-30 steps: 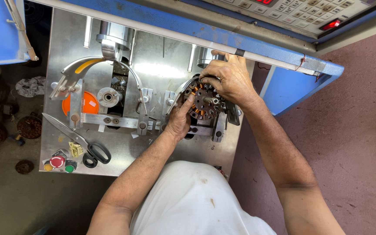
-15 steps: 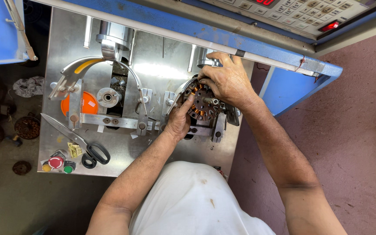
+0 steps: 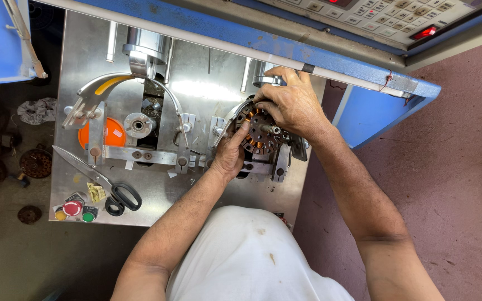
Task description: The person operates a coil winding machine, manually inserting copper wire into slots on a rotating stator core. They repeatedly adjust the wire placement and press a control button to advance the machine, continuing this process throughout the clip.
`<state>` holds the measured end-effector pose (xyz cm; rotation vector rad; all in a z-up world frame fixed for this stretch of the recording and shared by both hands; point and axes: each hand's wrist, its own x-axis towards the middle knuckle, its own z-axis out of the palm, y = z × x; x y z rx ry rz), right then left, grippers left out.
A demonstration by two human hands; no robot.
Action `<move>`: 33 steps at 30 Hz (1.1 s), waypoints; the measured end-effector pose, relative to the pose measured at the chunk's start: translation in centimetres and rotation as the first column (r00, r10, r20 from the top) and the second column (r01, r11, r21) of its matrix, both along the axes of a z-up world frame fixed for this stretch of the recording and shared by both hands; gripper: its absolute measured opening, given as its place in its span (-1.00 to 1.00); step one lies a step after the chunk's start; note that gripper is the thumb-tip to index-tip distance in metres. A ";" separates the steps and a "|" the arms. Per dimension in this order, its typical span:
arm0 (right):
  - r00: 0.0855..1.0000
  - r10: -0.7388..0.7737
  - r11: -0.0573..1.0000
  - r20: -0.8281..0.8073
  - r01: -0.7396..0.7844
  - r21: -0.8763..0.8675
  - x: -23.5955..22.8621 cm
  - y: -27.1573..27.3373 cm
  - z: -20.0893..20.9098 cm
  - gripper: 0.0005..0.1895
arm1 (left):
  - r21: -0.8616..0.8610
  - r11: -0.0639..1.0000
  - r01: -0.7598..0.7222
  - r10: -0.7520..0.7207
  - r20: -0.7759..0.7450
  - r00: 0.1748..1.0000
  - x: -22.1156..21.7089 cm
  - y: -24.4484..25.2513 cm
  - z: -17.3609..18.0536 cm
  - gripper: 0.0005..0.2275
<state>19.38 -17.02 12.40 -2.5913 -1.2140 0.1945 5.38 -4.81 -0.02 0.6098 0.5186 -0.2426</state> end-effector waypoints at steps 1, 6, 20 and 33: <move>1.000 -0.002 1.000 0.001 0.002 0.003 0.0 0.0 -0.1 -0.84 | 0.000 1.000 0.001 -0.001 0.000 1.000 0.0 0.0 0.0 -0.38; 1.000 -0.022 1.000 -0.016 0.021 -0.023 -0.1 0.0 -0.1 -0.84 | 0.004 1.000 0.005 -0.005 0.009 1.000 0.0 0.0 0.1 -0.38; 0.999 -0.033 0.999 -0.018 0.034 0.033 -0.5 -0.3 0.6 -0.87 | -0.038 0.999 -0.025 0.026 0.031 0.999 0.0 0.1 0.6 -0.41; 0.992 -0.071 0.997 -0.106 0.073 0.015 -0.5 -0.1 1.0 -0.83 | 0.041 0.999 0.008 -0.008 0.000 1.000 0.0 0.1 0.6 -0.35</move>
